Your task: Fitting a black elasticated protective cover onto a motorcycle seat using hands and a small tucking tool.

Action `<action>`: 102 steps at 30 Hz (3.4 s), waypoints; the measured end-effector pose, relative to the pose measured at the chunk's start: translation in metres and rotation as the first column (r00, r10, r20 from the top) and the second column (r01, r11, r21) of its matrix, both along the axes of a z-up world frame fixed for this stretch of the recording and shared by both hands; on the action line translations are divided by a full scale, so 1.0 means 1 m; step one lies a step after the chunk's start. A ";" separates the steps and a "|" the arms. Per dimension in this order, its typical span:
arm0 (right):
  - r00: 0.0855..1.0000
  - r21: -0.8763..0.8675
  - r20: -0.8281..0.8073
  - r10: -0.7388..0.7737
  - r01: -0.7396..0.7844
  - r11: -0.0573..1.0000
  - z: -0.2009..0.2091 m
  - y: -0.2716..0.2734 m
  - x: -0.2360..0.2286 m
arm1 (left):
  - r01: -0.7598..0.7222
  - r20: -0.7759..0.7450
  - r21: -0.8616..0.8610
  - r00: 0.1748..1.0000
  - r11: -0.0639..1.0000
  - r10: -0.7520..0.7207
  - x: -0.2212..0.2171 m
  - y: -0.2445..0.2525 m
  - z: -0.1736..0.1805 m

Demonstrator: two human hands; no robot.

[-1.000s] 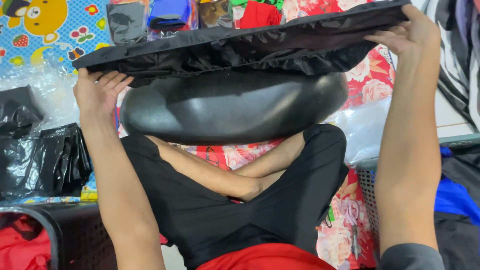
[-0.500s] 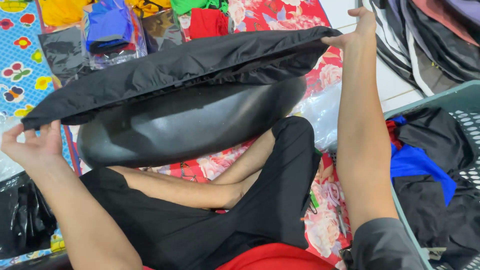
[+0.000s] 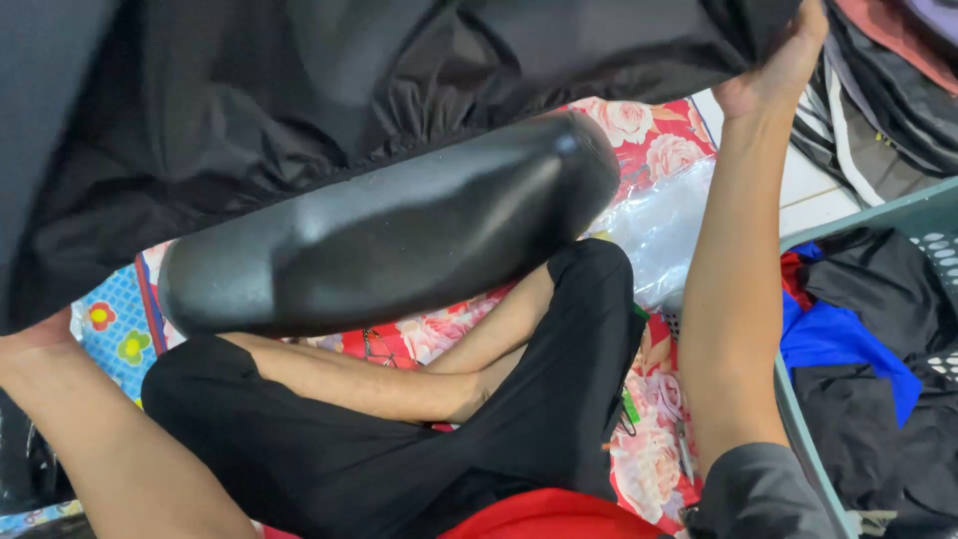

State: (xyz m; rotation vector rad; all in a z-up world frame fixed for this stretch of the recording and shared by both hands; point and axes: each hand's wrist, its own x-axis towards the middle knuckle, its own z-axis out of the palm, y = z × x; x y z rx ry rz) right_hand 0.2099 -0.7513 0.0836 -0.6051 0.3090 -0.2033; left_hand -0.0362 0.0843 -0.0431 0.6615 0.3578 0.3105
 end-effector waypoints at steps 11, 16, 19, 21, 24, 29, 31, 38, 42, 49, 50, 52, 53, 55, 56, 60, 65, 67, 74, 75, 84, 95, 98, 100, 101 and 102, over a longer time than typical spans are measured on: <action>0.911 -0.554 -0.405 0.075 -0.310 0.772 -0.065 0.018 -0.068 | 0.489 -0.641 0.466 0.761 0.738 -0.100 0.005 -0.001 -0.032; 0.804 -0.705 -0.594 0.013 -0.529 0.472 -0.083 0.032 -0.092 | 0.586 -0.718 0.422 0.681 0.692 -0.140 0.028 0.001 -0.057; 0.854 -0.731 -0.520 -0.020 -0.432 0.529 -0.136 0.026 -0.085 | 0.562 -0.741 0.385 0.661 0.732 -0.117 0.039 0.008 -0.077; 0.876 -0.764 -0.478 -0.073 -0.373 0.526 -0.151 0.032 -0.083 | 0.530 -0.731 0.385 0.675 0.755 -0.101 0.040 0.016 -0.092; 0.912 -0.851 -0.378 -0.160 -0.275 0.447 -0.166 0.032 -0.063 | 0.432 -0.663 0.424 0.747 0.796 -0.051 0.045 0.009 -0.083; 0.955 -0.942 -0.174 -0.240 -0.090 0.324 -0.186 0.017 -0.027 | 0.343 -0.557 0.523 0.830 0.780 0.009 0.059 -0.006 -0.064; 0.924 -0.971 -0.234 -0.303 -0.211 0.109 -0.202 0.003 -0.012 | 0.304 -0.621 0.639 0.746 0.707 0.240 0.073 0.013 -0.100; 0.847 -0.870 -0.470 -0.250 -0.397 0.292 -0.265 -0.042 -0.027 | 0.333 -0.630 0.737 0.652 0.588 0.421 0.057 0.057 -0.156; 0.829 -0.809 -0.526 -0.187 -0.421 0.410 -0.272 -0.042 -0.032 | 0.380 -0.632 0.758 0.627 0.530 0.455 0.059 0.044 -0.153; 0.735 -0.666 -0.635 -0.237 -0.367 0.649 -0.261 -0.032 -0.063 | 0.427 -0.702 0.637 0.665 0.642 0.254 0.055 0.051 -0.153; 0.733 -0.667 -0.637 -0.240 -0.368 0.647 -0.268 -0.033 -0.062 | 0.430 -0.705 0.634 0.663 0.643 0.251 0.053 0.060 -0.164; 0.804 -0.790 -0.494 -0.330 -0.256 0.557 -0.284 -0.034 -0.065 | 0.490 -0.699 0.655 0.683 0.575 0.213 0.046 0.079 -0.182; 0.800 -0.788 -0.498 -0.334 -0.256 0.560 -0.285 -0.032 -0.075 | 0.497 -0.701 0.653 0.681 0.571 0.210 0.039 0.069 -0.166; 0.910 -0.845 -0.346 -0.229 -0.196 0.498 -0.283 -0.030 -0.075 | 0.474 -0.724 0.602 0.664 0.643 0.189 0.041 0.047 -0.137; 0.913 -0.847 -0.339 -0.228 -0.191 0.497 -0.282 -0.033 -0.081 | 0.468 -0.719 0.605 0.668 0.644 0.190 0.039 0.048 -0.141; 0.932 -0.800 -0.362 0.014 -0.318 0.509 -0.286 -0.042 -0.099 | 0.443 -0.680 0.663 0.693 0.604 0.238 0.038 0.059 -0.155; 0.927 -0.869 -0.375 0.006 -0.354 0.345 -0.285 -0.041 -0.103 | 0.502 -0.680 0.641 0.722 0.581 0.128 0.033 0.073 -0.177; 0.962 -0.963 -0.270 -0.048 -0.268 0.027 -0.295 -0.046 -0.098 | 0.495 -0.655 0.649 0.750 0.578 0.093 0.032 0.062 -0.166; 0.832 -0.808 -0.553 0.046 -0.549 0.214 -0.288 -0.044 -0.101 | 0.436 -0.623 0.681 0.768 0.588 0.153 0.030 0.064 -0.172; 0.901 -0.905 -0.424 -0.094 -0.425 0.007 -0.300 -0.048 -0.097 | 0.465 -0.637 0.667 0.761 0.583 0.121 0.029 0.067 -0.176; 0.879 -0.916 -0.398 -0.262 -0.397 0.062 -0.273 -0.043 -0.076 | 0.476 -0.605 0.740 0.779 0.475 0.163 0.032 0.047 -0.165; 0.787 -0.733 -0.614 -0.061 -0.540 0.412 -0.265 -0.041 -0.057 | 0.544 -0.606 0.792 0.754 0.277 0.252 0.031 0.053 -0.166; 0.758 -0.692 -0.652 0.013 -0.602 0.397 -0.250 -0.033 -0.051 | 0.501 -0.531 0.848 0.794 0.176 0.298 0.028 0.069 -0.184; 0.699 -0.654 -0.715 0.034 -0.685 0.320 -0.241 -0.028 -0.044 | 0.521 -0.540 0.838 0.748 0.162 0.385 0.025 0.080 -0.201; 0.693 -0.651 -0.720 0.028 -0.689 0.319 -0.237 -0.022 -0.049 | 0.528 -0.548 0.833 0.745 0.165 0.380 0.023 0.084 -0.210; 0.689 -0.678 -0.723 -0.052 -0.693 0.245 -0.230 -0.016 -0.047 | 0.549 -0.585 0.809 0.722 0.209 0.370 0.026 0.089 -0.219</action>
